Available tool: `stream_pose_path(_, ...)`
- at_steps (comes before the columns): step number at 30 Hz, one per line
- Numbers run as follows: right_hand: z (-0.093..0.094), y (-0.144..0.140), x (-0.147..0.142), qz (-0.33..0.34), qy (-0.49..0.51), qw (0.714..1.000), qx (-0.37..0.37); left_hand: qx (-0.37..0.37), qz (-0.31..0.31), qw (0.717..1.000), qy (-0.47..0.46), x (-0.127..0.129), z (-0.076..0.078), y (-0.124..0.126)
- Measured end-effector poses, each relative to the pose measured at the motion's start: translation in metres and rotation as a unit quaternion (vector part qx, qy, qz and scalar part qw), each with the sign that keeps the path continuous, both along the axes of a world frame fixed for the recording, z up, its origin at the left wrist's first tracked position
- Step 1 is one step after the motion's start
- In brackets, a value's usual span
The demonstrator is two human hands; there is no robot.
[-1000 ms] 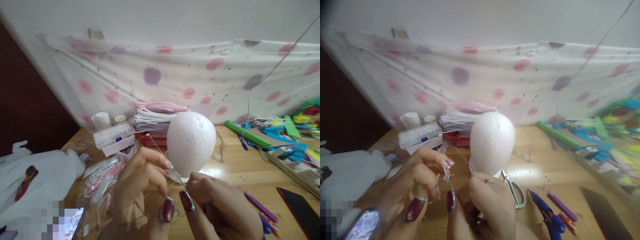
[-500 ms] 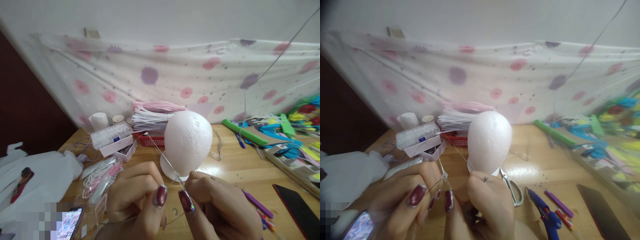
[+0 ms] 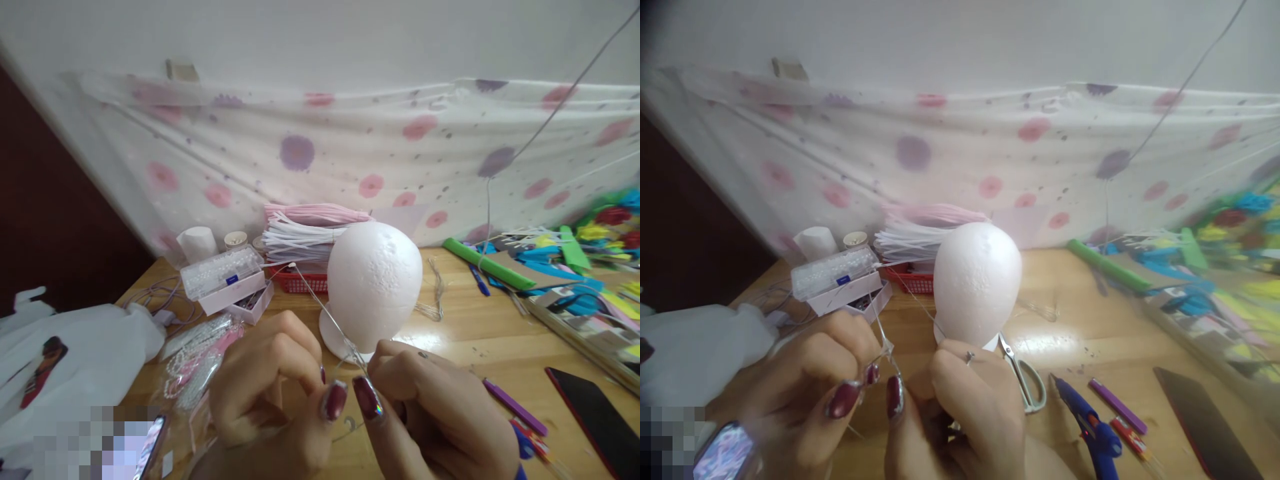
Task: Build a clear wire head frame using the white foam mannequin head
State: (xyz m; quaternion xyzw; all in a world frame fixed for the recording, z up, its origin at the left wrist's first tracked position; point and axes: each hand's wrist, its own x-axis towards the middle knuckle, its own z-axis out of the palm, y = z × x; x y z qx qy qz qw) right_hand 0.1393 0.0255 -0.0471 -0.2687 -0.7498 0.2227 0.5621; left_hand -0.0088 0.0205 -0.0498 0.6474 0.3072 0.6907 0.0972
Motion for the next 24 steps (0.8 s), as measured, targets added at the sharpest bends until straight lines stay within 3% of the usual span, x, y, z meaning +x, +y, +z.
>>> stream_pose_path(4, 0.002, 0.002, 0.002, 0.016, -0.014, 1.000, -0.006, 0.097, 0.086, 0.991, 0.043, -0.001, -0.004, 0.005)
stream_pose_path(7, 0.002, 0.002, 0.004, 0.032, -0.033, 0.999, -0.010, 0.143, 0.096, 0.980, 0.096, -0.006, -0.003, 0.008)
stream_pose_path(10, 0.001, 0.002, 0.005, 0.031, -0.030, 0.999, -0.007, 0.152, 0.099, 0.980, 0.083, -0.009, -0.001, 0.010)
stream_pose_path(14, 0.001, 0.003, 0.004, 0.035, -0.032, 0.999, -0.009, 0.138, 0.051, 0.987, 0.061, -0.012, 0.001, 0.009)
stream_pose_path(17, 0.003, 0.005, 0.002, 0.030, -0.033, 0.999, 0.000, 0.085, 0.018, 0.993, 0.077, -0.013, 0.003, 0.006)
stream_pose_path(21, 0.004, 0.006, 0.002, 0.021, -0.038, 0.999, 0.013, 0.031, 0.045, 0.998, 0.009, -0.006, 0.003, 0.004)
stream_pose_path(24, 0.003, 0.005, 0.004, 0.013, -0.034, 0.999, 0.012, 0.013, 0.030, 0.997, -0.064, 0.001, 0.002, 0.006)
